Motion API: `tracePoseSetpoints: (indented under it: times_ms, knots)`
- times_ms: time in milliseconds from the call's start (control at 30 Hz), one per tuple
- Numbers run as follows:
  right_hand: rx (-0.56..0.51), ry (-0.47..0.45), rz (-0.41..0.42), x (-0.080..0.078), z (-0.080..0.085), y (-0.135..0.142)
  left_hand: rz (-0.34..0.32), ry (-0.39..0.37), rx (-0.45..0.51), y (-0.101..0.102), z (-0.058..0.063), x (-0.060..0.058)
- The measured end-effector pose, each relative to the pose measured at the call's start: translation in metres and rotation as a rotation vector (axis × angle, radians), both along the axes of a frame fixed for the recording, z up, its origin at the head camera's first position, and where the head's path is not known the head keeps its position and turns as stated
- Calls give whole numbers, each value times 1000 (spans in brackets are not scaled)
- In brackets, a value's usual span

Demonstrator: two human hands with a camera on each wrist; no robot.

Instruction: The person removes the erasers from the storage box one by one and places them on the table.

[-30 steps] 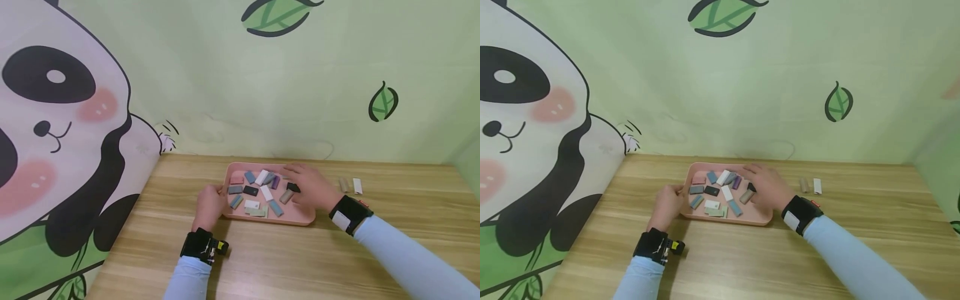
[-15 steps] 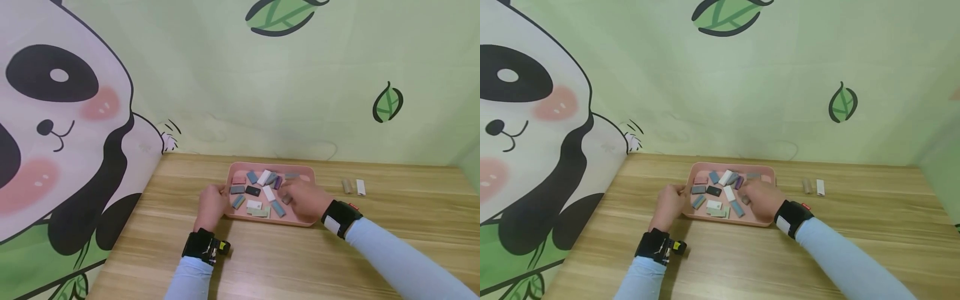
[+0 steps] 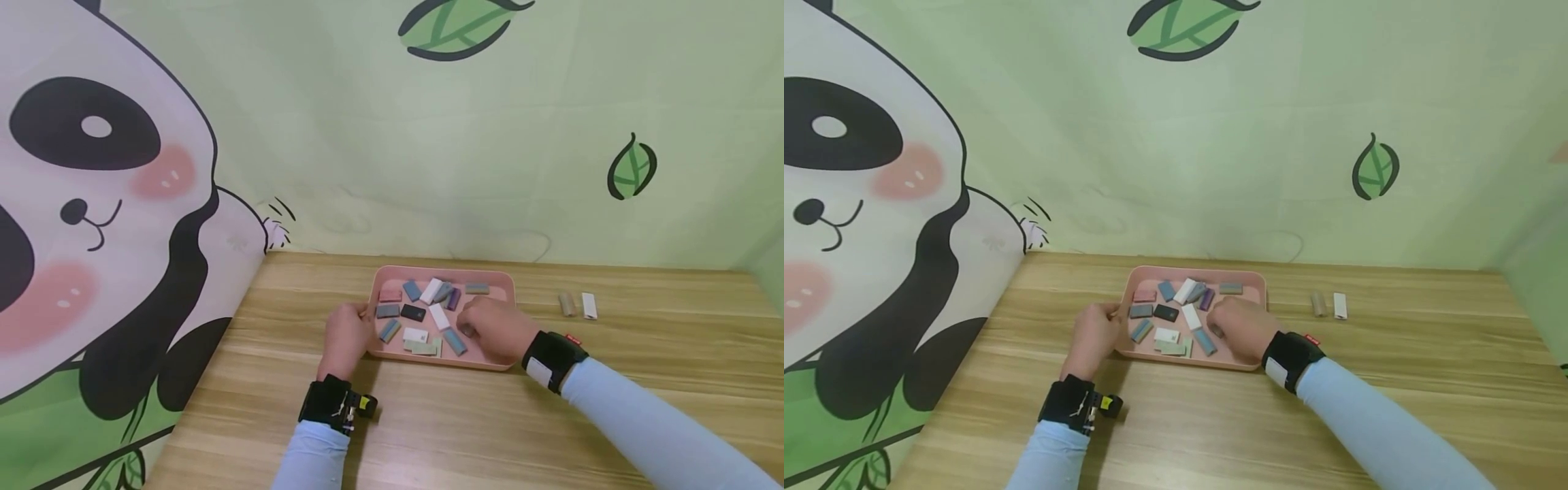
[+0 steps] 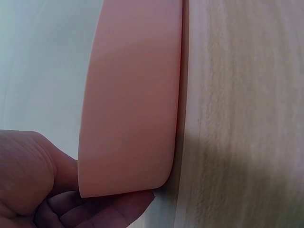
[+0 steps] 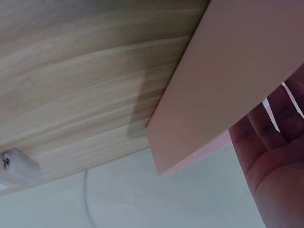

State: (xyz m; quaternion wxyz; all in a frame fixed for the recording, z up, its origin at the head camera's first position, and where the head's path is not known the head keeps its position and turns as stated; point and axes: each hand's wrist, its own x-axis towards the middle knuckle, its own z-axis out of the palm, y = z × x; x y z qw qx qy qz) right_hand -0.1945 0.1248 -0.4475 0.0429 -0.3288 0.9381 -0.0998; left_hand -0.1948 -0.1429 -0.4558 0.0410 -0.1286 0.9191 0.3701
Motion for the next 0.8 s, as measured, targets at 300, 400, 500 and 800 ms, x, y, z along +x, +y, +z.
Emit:
tracePoseSetpoints:
  times_ms: [300,400,500,800]
  knots:
    - [-11,-19,7,3,-1,0,-5,-1,1,1,0,1]
    - [-31,-55,-6,4,0,3,-4,-13,10,2,1,2]
    - [-81,-85,-23,4,3,6,0,-27,18,3,1,2]
    - [-245,-114,-60,3,24,20,9,-29,25,3,1,2]
